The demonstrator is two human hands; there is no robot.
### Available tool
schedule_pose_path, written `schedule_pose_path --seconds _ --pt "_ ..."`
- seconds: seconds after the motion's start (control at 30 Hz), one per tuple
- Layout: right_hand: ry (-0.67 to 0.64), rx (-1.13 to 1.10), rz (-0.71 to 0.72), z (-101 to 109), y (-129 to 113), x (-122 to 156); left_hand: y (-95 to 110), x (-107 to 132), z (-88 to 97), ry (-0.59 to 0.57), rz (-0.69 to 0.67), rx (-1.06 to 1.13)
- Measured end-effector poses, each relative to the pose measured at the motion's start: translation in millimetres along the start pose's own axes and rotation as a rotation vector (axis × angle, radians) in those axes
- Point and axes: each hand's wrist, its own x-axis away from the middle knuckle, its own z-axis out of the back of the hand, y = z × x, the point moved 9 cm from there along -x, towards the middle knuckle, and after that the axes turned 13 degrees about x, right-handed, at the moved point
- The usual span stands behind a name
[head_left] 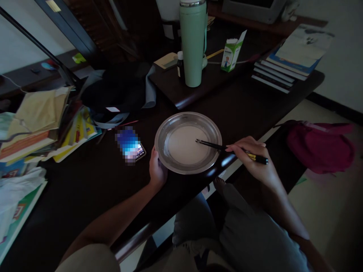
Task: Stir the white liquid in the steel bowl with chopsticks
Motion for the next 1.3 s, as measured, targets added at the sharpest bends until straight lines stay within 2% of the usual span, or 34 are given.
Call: schedule_pose_path --seconds 0.13,0.27,0.47,0.57,0.67,0.8,1.03,1.17,1.3 --pt "-0.108 -0.087 0.023 1.8 -0.8 3.7 -3.9 -1.3 0.4 -0.001 0.004 -0.011" --pt "-0.201 -0.130 0.065 -15.8 -9.8 3.1 -5.3 -1.4 0.3 -0.007 -0.003 -0.029" --pt "-0.166 -0.065 0.084 -46.5 -15.4 -1.1 -4.0 0.9 -3.0 0.002 -0.012 -0.014" --pt "-0.108 -0.021 0.077 -54.1 -12.7 -5.1 -3.3 1.8 -4.6 0.000 -0.019 -0.010" --pt "-0.032 0.028 0.054 -50.4 -7.4 -8.9 -2.6 2.1 -4.6 -0.002 -0.016 -0.020" --pt "0.040 0.063 0.040 -30.9 -4.0 -7.7 -0.6 1.4 -3.0 -0.007 -0.017 -0.029" --pt "0.001 0.018 0.025 2.2 7.9 3.0 -9.9 -3.4 2.1 -0.013 0.007 -0.007" --pt "-0.095 -0.076 0.071 3.2 5.9 6.2 -14.2 -4.8 2.2 -0.022 0.008 0.011" --pt "-0.151 -0.139 0.102 -10.3 -3.6 6.1 -13.9 -4.1 1.1 -0.025 0.004 0.009"
